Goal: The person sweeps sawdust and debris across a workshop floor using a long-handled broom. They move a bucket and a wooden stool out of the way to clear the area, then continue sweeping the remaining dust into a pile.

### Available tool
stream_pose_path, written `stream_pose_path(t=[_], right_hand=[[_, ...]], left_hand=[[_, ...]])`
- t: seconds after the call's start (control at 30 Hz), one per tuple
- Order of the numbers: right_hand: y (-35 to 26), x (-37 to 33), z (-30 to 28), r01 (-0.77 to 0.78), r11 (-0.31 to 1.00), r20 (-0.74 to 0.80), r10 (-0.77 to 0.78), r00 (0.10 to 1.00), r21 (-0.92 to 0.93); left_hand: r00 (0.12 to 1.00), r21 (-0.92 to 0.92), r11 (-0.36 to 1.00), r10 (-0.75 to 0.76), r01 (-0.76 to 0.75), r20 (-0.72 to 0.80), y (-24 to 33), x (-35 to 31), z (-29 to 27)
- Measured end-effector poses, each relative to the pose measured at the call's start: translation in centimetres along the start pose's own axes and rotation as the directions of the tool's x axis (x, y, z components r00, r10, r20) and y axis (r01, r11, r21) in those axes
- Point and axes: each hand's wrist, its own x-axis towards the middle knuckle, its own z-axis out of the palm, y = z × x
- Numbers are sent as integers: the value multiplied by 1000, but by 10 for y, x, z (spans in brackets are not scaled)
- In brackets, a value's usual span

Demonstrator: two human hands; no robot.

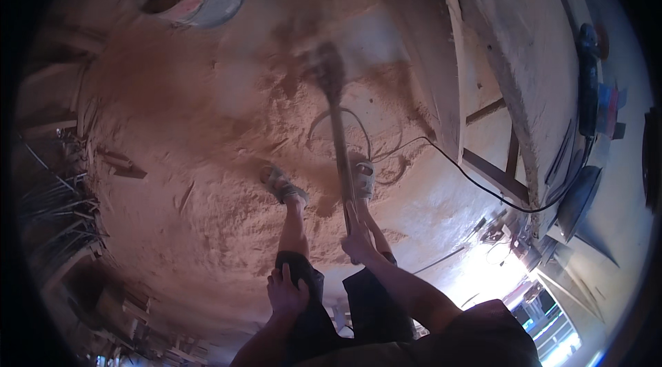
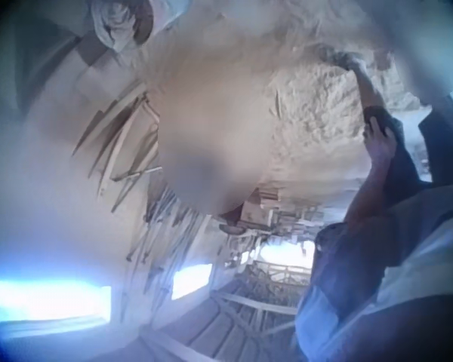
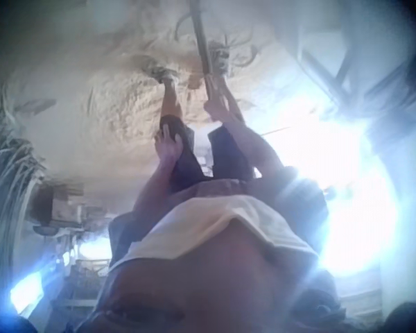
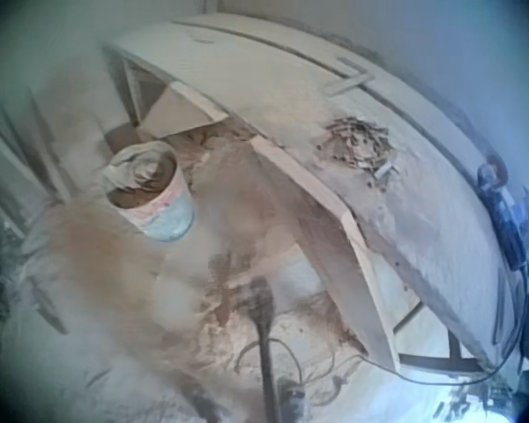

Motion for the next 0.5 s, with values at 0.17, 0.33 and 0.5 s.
stream_pose_path(t=[0.17, 0.33, 0.5], right_hand=[[13, -6, -30, 31, 993, -258, -1, 966, 111], [-23, 197, -134, 116, 975, -421, -26, 907, 189], [-86, 191, -76, 76, 993, -182, -92, 979, -92]], left_hand=[[993, -46, 995, -81, 85, 81, 0, 6, -2], [996, -68, 994, -77, 80, 40, -7, 5, 9], [991, -118, 986, -113, 121, 73, -3, 0, 6]])
